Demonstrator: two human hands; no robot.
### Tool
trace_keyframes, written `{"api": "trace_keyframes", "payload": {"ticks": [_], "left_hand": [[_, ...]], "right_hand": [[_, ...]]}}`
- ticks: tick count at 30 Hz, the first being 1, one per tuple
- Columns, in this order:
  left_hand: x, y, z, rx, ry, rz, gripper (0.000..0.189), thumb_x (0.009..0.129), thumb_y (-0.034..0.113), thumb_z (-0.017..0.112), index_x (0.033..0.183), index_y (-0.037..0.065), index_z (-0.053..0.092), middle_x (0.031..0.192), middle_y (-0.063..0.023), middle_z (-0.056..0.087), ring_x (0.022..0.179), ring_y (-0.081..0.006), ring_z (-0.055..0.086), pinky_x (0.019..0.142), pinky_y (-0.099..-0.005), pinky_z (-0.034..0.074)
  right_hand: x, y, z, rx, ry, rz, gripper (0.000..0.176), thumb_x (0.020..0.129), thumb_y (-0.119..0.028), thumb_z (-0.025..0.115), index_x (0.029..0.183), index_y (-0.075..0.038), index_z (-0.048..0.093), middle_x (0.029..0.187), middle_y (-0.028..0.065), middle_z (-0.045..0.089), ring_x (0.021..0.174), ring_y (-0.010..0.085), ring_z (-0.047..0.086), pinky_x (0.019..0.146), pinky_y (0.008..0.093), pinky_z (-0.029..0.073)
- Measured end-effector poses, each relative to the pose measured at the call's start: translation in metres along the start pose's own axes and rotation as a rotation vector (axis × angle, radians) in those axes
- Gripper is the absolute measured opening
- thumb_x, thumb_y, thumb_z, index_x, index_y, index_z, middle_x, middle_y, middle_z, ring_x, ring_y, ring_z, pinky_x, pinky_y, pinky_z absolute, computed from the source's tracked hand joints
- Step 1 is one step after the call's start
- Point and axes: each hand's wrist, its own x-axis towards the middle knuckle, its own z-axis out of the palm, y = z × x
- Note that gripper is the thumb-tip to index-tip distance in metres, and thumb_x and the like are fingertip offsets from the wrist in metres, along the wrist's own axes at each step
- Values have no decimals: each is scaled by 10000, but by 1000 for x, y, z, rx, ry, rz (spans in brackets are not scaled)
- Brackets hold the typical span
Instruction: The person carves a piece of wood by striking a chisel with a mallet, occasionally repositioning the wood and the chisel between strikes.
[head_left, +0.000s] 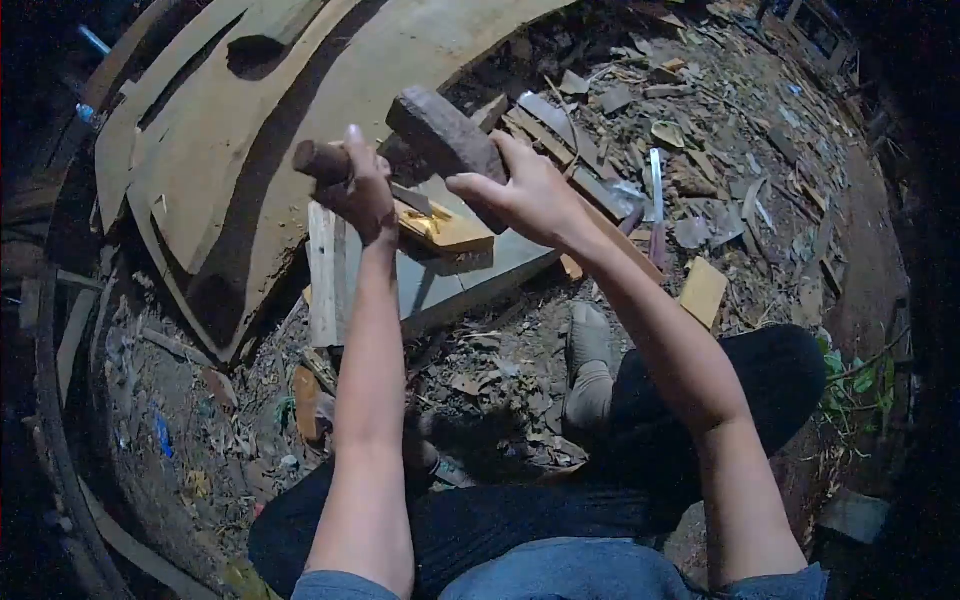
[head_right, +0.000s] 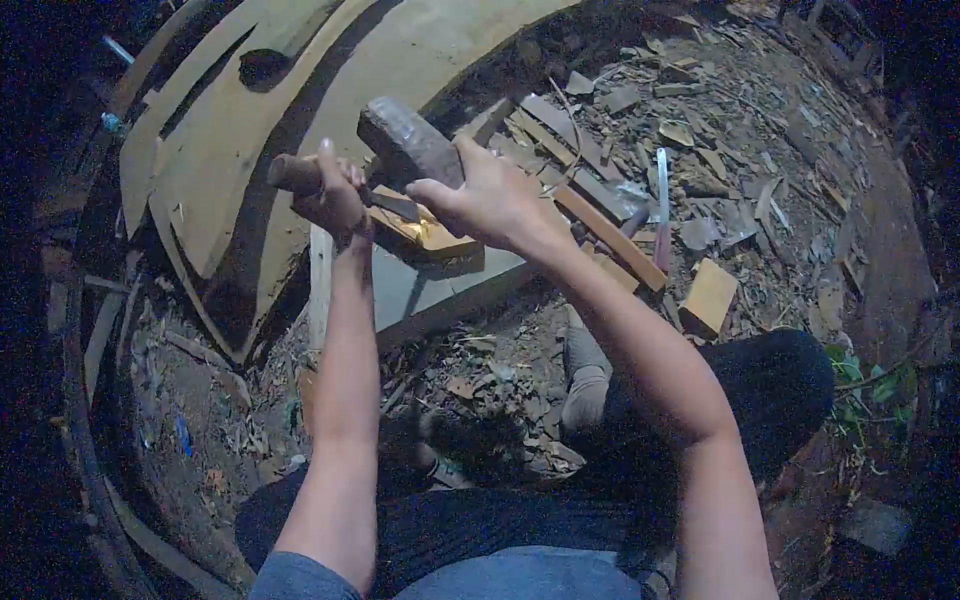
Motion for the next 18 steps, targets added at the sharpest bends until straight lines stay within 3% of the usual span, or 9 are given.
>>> {"api": "trace_keyframes", "payload": {"ticks": [2,4,9,13,16,18], "left_hand": [[-3,-10,1,58,-12,30,228,877,159,695,794,57,509,612,4,527,481,-67,484,450,-233,399],[-2,-24,-4,53,-16,-30,230,883,176,688,758,64,530,622,5,553,495,-68,501,452,-233,397],[-15,-21,-3,228,-82,-11,277,891,212,678,673,88,561,618,9,580,519,-77,527,503,-246,414],[-12,-33,-8,252,-95,-40,276,889,220,679,684,71,570,613,7,581,540,-81,542,534,-259,427],[-12,-40,-9,358,-57,76,284,885,245,682,693,57,590,629,3,597,565,-102,564,557,-278,442],[-17,-35,-5,449,-42,194,223,905,199,672,773,86,532,632,26,532,544,-75,487,530,-253,401]], "right_hand": [[3,9,5,-40,54,-82,610,802,-473,696,1124,31,577,962,170,649,851,211,626,785,344,489],[3,11,5,-34,30,-38,600,806,-459,696,1139,26,579,1002,162,646,895,194,619,800,332,485],[6,24,3,163,41,-28,588,809,-420,707,1171,24,575,952,104,652,832,157,603,755,312,489],[9,32,7,122,63,-33,554,808,-408,709,1141,20,592,925,91,653,778,142,593,697,297,487],[7,30,8,48,68,-24,534,805,-414,712,1096,21,608,890,83,646,748,135,589,656,294,481],[8,29,10,10,93,-66,524,804,-427,712,1055,23,616,857,80,637,734,126,585,650,290,478]]}}
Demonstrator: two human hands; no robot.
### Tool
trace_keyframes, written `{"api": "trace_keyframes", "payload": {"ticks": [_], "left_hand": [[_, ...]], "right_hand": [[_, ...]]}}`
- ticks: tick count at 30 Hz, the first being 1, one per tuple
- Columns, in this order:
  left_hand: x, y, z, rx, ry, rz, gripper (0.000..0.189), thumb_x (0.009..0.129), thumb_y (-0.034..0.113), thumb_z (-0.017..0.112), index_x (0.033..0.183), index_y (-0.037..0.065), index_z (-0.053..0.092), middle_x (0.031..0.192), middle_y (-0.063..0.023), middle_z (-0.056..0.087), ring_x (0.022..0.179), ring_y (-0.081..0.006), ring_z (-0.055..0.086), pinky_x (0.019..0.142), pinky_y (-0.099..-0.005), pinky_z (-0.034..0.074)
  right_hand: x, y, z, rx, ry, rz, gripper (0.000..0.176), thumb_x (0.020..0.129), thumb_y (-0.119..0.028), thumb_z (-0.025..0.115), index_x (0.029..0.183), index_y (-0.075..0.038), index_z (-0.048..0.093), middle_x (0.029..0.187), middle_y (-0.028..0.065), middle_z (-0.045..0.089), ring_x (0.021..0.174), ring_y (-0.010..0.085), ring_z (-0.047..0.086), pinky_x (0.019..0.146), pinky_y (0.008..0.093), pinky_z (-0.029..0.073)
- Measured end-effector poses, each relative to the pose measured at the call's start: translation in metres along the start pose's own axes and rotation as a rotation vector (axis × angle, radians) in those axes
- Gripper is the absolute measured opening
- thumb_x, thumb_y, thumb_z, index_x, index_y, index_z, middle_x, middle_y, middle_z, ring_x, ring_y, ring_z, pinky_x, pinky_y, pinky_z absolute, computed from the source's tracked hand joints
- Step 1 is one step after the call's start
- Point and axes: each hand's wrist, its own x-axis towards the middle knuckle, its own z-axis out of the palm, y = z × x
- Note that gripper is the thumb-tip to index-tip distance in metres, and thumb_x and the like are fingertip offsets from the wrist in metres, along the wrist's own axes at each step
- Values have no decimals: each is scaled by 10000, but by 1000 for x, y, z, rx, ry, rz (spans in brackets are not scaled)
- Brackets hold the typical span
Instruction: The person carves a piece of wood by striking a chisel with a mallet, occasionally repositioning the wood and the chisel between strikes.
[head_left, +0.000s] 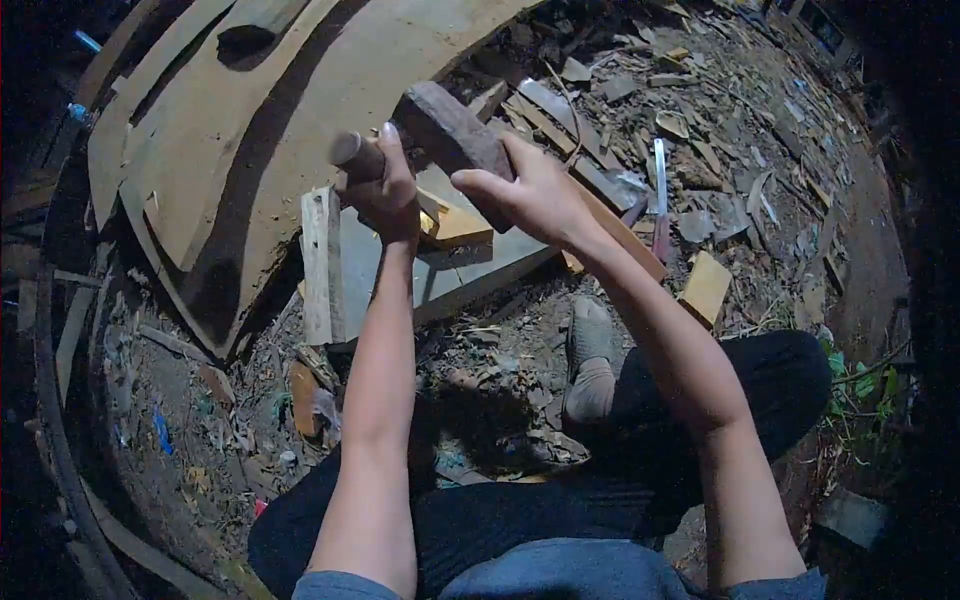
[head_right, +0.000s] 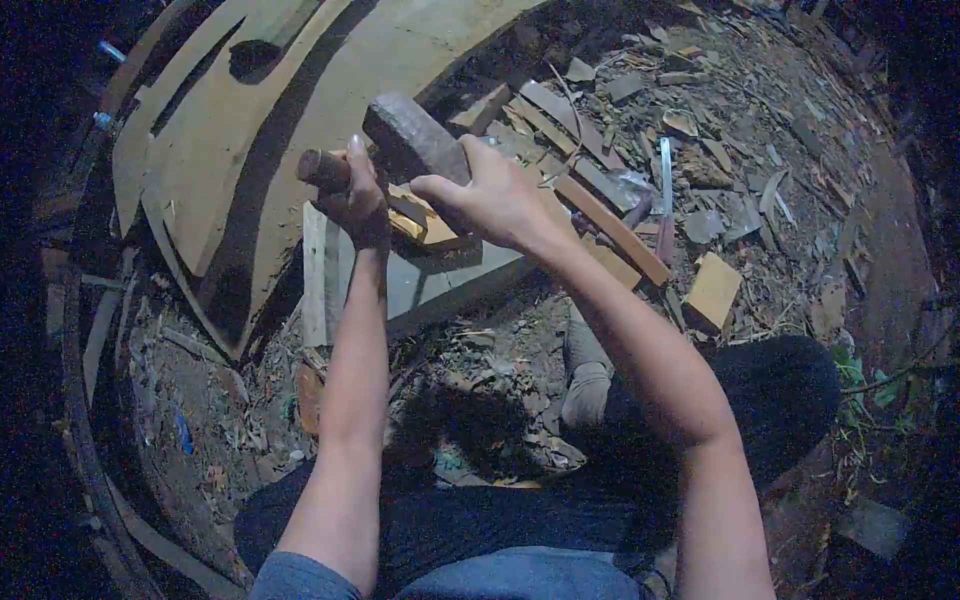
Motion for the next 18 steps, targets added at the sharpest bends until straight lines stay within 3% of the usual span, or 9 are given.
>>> {"api": "trace_keyframes", "payload": {"ticks": [1,3,6,10,13,16,18], "left_hand": [[1,1,-2,2,3,1,223,905,199,672,773,86,532,632,26,532,544,-75,487,530,-253,401],[1,2,-3,21,-25,37,215,897,204,678,778,82,548,655,26,545,575,-82,499,570,-263,410],[-3,5,-2,14,23,-23,204,895,197,678,784,83,550,681,19,556,582,-74,499,570,-255,408],[-2,4,-5,-58,-5,-34,198,898,191,673,787,83,551,700,17,559,590,-71,495,572,-253,406],[-1,0,-5,-13,-2,31,252,876,216,691,714,45,600,637,-20,612,586,-119,581,593,-298,464],[-3,5,-6,-29,15,-6,230,878,184,686,714,51,594,634,-9,602,582,-104,566,577,-283,447],[-2,4,-9,19,-79,88,218,912,203,664,790,79,533,667,23,532,579,-68,479,550,-249,404]], "right_hand": [[0,-1,0,1,-3,-2,524,804,-427,712,1055,23,616,857,80,637,734,126,585,650,290,478],[-2,-8,-6,22,-76,31,737,770,-604,656,1104,47,574,1009,256,662,944,346,663,824,419,494],[-2,-10,-8,52,-128,101,719,776,-595,657,1086,48,571,990,254,664,920,345,665,809,420,495],[-2,-9,-7,21,-77,43,704,781,-591,656,1079,41,572,979,250,665,904,342,667,801,418,497],[-4,-14,-10,18,-106,95,705,781,-592,658,1081,40,572,980,250,665,904,345,666,797,420,496],[-3,-10,-8,-31,-76,39,709,776,-596,664,1078,38,570,969,252,663,897,354,664,794,429,495],[-2,-8,-5,-33,-48,12,707,775,-590,668,1076,41,566,972,253,663,911,364,661,803,432,493]]}}
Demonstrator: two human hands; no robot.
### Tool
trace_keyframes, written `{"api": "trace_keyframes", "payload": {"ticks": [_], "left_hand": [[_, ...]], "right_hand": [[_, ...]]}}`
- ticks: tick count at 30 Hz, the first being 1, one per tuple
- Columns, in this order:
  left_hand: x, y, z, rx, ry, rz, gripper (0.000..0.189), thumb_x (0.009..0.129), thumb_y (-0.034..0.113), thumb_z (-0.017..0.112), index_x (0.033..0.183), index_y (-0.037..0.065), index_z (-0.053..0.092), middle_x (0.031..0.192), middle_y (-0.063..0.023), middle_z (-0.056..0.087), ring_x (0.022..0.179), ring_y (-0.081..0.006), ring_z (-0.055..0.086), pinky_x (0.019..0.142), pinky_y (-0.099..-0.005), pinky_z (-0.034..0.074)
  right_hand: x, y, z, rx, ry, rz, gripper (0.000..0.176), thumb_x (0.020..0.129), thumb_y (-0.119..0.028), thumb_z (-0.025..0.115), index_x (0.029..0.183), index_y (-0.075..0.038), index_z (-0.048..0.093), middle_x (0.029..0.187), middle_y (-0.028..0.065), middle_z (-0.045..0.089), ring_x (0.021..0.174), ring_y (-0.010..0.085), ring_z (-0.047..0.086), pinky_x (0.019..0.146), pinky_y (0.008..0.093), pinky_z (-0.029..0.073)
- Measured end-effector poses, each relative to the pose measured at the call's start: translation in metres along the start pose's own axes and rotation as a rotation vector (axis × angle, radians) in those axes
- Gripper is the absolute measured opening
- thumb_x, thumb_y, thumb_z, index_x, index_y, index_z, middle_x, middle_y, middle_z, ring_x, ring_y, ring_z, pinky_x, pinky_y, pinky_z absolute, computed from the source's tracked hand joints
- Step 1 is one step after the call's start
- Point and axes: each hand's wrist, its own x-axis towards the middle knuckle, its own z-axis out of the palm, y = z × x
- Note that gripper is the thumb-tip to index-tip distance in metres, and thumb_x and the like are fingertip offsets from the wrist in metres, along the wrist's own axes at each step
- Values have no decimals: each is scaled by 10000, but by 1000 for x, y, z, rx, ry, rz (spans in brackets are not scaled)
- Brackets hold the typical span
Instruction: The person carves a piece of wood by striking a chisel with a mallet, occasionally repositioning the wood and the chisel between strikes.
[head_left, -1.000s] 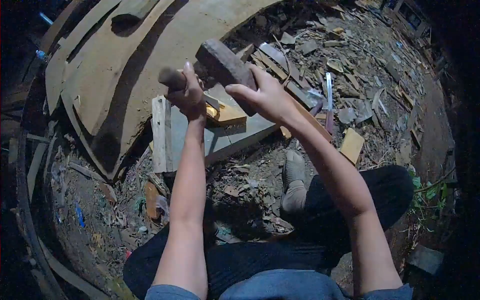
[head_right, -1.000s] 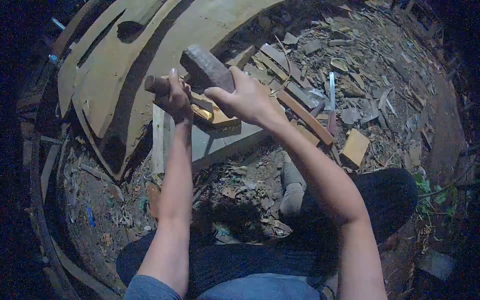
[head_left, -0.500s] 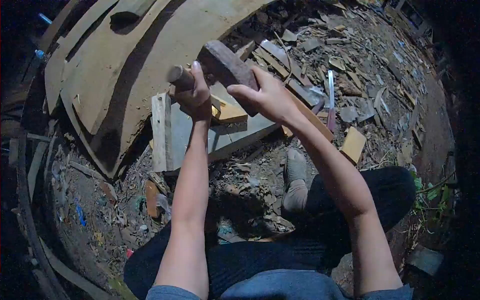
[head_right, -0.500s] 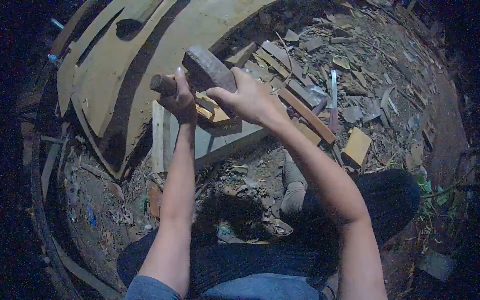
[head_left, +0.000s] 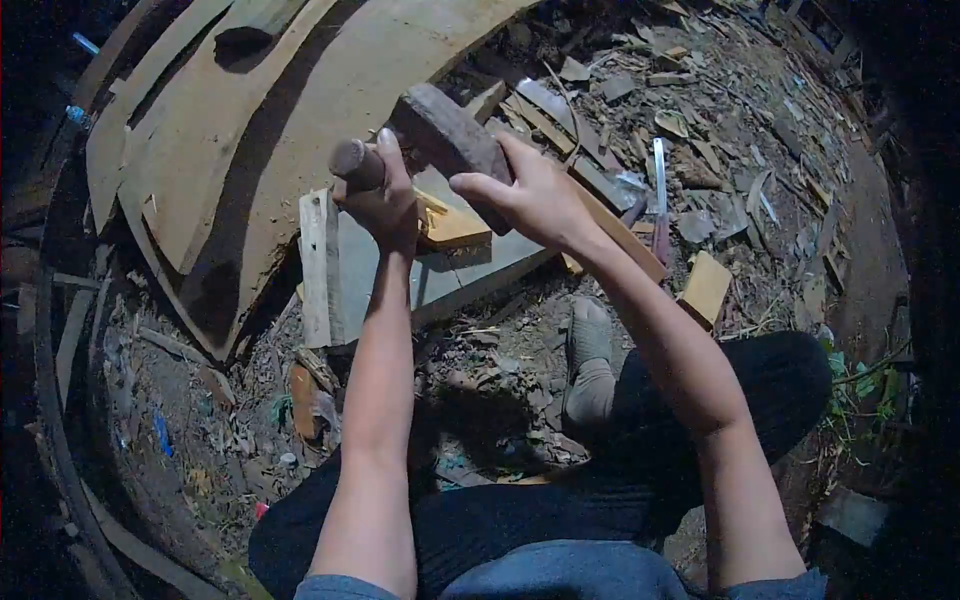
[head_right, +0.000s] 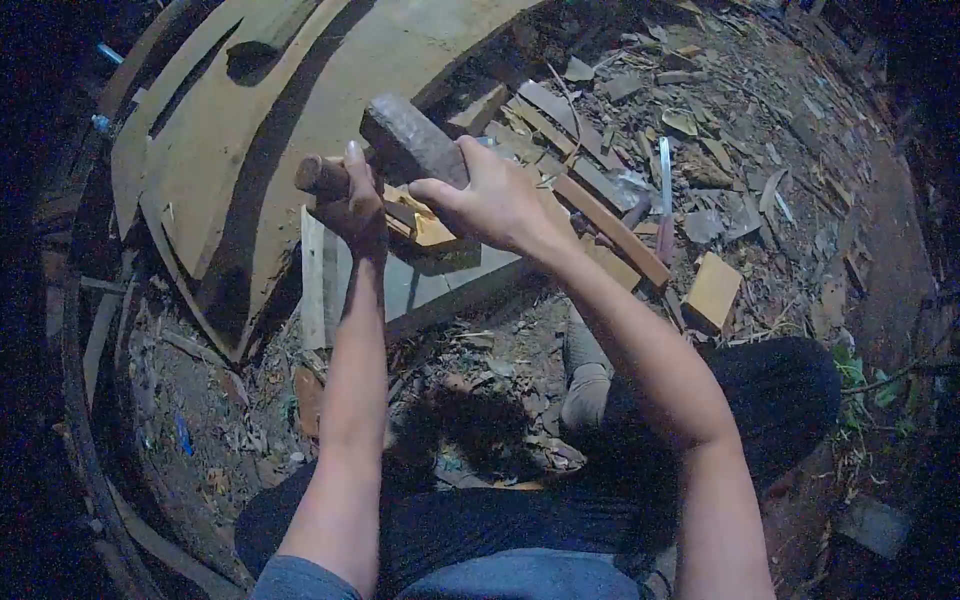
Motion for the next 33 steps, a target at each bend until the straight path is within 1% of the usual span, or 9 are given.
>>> {"api": "trace_keyframes", "payload": {"ticks": [7,9,22,24,26,28,29,31,33], "left_hand": [[2,-8,3,-98,77,-85,228,919,201,656,778,78,525,654,19,536,537,-53,477,491,-230,382],[1,-6,1,-74,21,-67,229,921,199,653,776,76,525,650,22,534,543,-55,486,495,-231,386],[-7,4,5,1,41,-41,248,874,229,716,742,37,630,672,-20,634,604,-115,592,593,-290,474],[-9,-18,7,-106,-33,17,152,864,144,716,945,65,614,839,-20,632,691,-89,583,601,-234,473],[-11,-17,8,-12,-14,72,142,859,150,712,887,48,618,785,-29,638,666,-109,596,602,-260,477],[-10,-1,17,154,16,199,183,848,162,704,772,16,625,678,-46,651,617,-150,622,604,-313,487],[-10,1,23,-52,13,106,194,837,158,707,755,10,612,652,-61,642,612,-158,628,609,-319,487],[-11,6,19,14,-42,102,213,828,184,717,776,6,614,685,-71,652,638,-163,637,624,-319,492],[-9,-10,19,57,-78,170,301,789,254,744,883,-1,615,795,-92,671,736,-186,655,674,-325,504]], "right_hand": [[-1,2,-1,19,-37,36,710,780,-588,661,1089,43,567,994,255,663,933,367,661,808,434,493],[0,7,2,-47,62,-35,616,784,-535,698,1000,31,588,830,121,621,691,177,589,628,325,470],[1,0,-2,44,30,-1,559,805,-472,709,1025,28,592,835,102,634,702,159,601,633,318,485],[3,-21,-9,60,122,-193,690,764,-544,693,1064,66,574,932,253,674,851,364,675,759,429,511],[-8,-64,-33,175,124,-246,603,752,-463,725,1066,34,590,887,238,681,806,344,686,723,420,526],[-11,-97,-52,219,190,-628,394,900,-188,641,1203,26,510,1001,120,651,832,145,640,727,288,533],[-16,-104,-57,215,195,-629,394,900,-188,641,1203,26,510,1001,120,651,832,145,640,727,288,533],[-27,-114,-65,93,273,-757,326,888,-70,601,1187,25,511,1030,120,662,877,171,658,761,311,542],[-17,-83,-37,-231,195,-469,498,812,-333,646,1162,-5,513,874,210,664,790,342,673,702,443,536]]}}
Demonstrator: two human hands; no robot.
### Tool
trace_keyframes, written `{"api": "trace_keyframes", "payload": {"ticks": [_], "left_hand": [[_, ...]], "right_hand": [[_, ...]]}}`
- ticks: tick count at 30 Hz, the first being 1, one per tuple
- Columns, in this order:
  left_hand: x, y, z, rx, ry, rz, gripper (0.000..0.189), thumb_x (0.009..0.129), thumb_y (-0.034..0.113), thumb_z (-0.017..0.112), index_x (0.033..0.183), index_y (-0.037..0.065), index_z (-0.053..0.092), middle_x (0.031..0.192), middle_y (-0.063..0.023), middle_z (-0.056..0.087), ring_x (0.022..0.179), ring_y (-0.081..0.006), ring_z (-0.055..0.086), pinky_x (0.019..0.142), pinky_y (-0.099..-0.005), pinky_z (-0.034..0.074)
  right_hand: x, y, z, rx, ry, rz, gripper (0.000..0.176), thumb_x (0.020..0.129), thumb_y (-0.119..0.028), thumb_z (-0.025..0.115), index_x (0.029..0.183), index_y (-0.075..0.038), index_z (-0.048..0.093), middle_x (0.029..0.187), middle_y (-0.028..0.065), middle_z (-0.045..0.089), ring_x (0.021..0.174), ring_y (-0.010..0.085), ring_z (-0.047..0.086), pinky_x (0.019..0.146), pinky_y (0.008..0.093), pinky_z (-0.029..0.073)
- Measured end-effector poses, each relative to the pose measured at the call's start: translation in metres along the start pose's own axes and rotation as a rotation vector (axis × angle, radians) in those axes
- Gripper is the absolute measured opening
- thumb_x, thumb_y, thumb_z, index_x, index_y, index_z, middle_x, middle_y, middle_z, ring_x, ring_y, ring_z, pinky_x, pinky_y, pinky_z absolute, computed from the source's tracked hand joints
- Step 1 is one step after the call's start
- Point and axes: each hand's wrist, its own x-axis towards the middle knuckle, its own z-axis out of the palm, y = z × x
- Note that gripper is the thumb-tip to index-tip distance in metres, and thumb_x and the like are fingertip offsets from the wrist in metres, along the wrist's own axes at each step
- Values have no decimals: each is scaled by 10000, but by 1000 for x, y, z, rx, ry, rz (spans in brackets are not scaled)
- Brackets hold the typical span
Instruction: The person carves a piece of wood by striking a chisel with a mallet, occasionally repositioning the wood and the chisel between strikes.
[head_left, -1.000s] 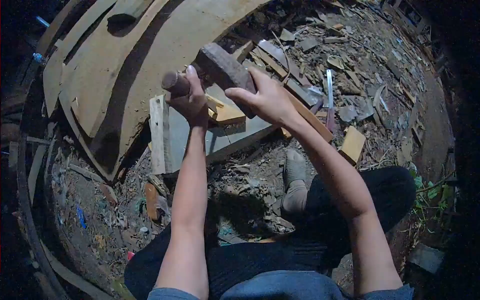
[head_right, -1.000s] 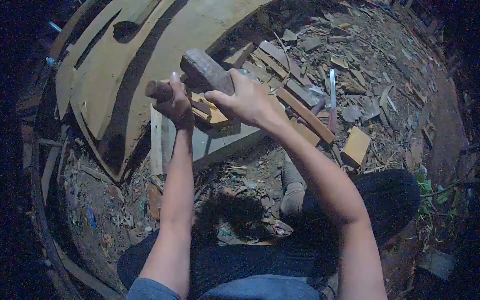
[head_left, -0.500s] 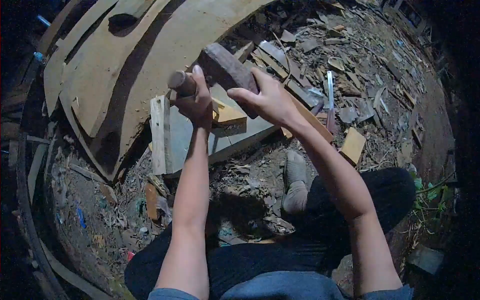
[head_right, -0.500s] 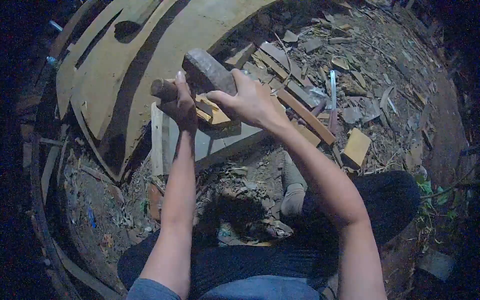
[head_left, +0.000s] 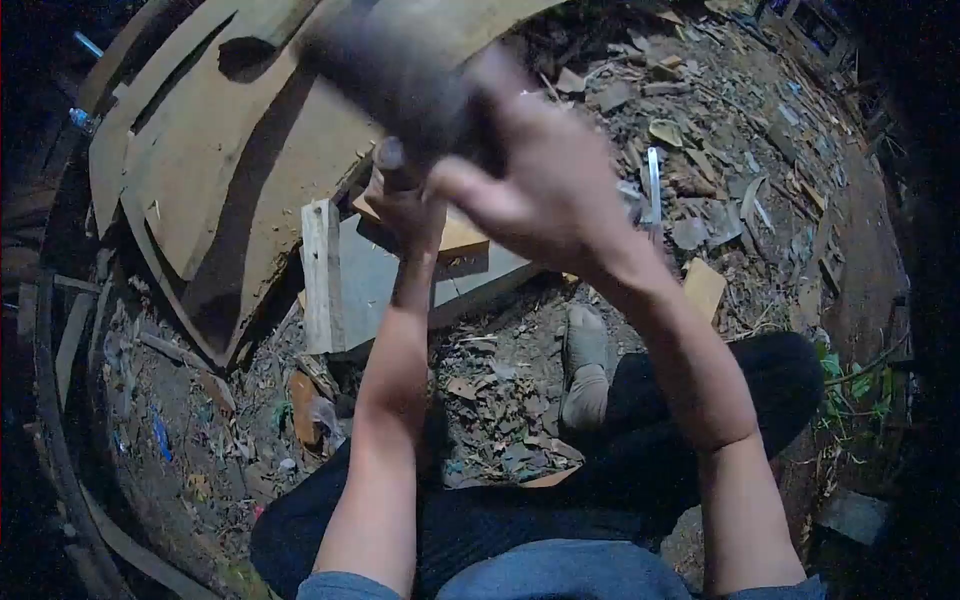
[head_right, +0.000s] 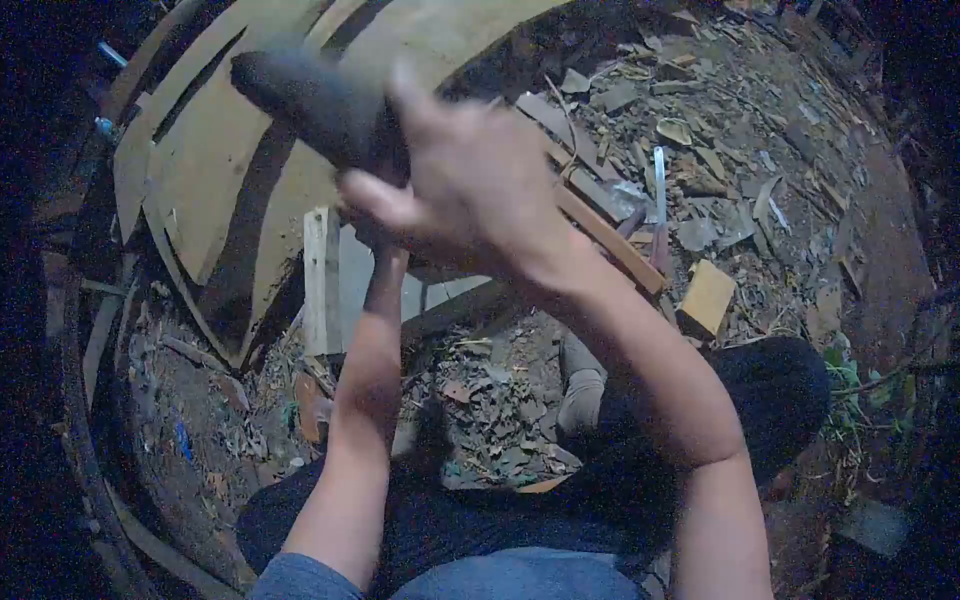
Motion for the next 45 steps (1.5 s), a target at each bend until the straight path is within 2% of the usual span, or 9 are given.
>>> {"api": "trace_keyframes", "payload": {"ticks": [4,6,9,10,13,17,19,21,45], "left_hand": [[-3,-24,-16,-89,32,78,338,752,236,739,968,9,614,820,-83,666,752,-215,650,697,-335,511],[-2,-39,-50,-103,-471,-143,348,736,93,664,1064,19,573,965,-131,626,866,-234,604,797,-339,489],[-21,-36,-1,137,50,-138,318,765,81,684,1060,10,587,966,-97,632,875,-206,614,805,-354,496],[-23,-51,8,-560,71,-333,245,814,98,702,1024,1,622,944,-68,664,862,-187,636,797,-366,516],[-22,-65,10,-208,-123,-269,219,846,140,712,1001,-1,648,958,-45,687,893,-180,647,809,-366,524],[-9,6,2,-190,-141,93,279,804,203,759,967,6,646,924,-26,691,785,-157,642,753,-331,518],[-12,-15,11,-383,-177,-65,315,788,234,772,974,11,649,904,-60,697,776,-192,656,749,-343,516],[0,3,8,-34,-111,242,313,806,245,755,991,18,644,882,-81,701,797,-218,679,744,-349,521],[6,1,5,-253,-184,86,246,825,195,721,959,4,644,892,-47,698,833,-167,652,742,-331,504]], "right_hand": [[-9,2,2,-168,-117,194,571,792,-424,667,1186,-41,509,865,246,641,819,395,647,744,456,507],[1,-14,-9,34,26,104,543,779,-389,681,1170,-52,514,874,236,648,765,388,654,713,452,513],[1,-24,-12,100,130,-3,545,772,-388,683,1168,-61,500,865,234,645,738,389,655,690,452,521],[-2,-28,-12,78,109,10,550,768,-387,684,1170,-64,491,862,234,644,736,393,657,683,455,526],[-6,-5,11,-330,-267,114,555,755,-387,681,1165,-71,479,756,214,641,699,439,641,639,528,497],[-3,-29,-15,-87,19,112,521,760,-344,705,1136,-54,492,770,206,632,704,408,653,642,438,520],[0,-30,-19,45,205,-22,526,758,-321,717,1147,-49,490,791,182,639,713,410,653,655,387,528],[-6,-22,-17,-212,-11,121,566,754,-369,717,1181,-68,499,785,143,644,748,418,654,710,426,546],[-8,-8,-2,-309,-160,171,615,779,-485,639,1180,-48,475,732,238,642,709,427,653,629,511,500]]}}
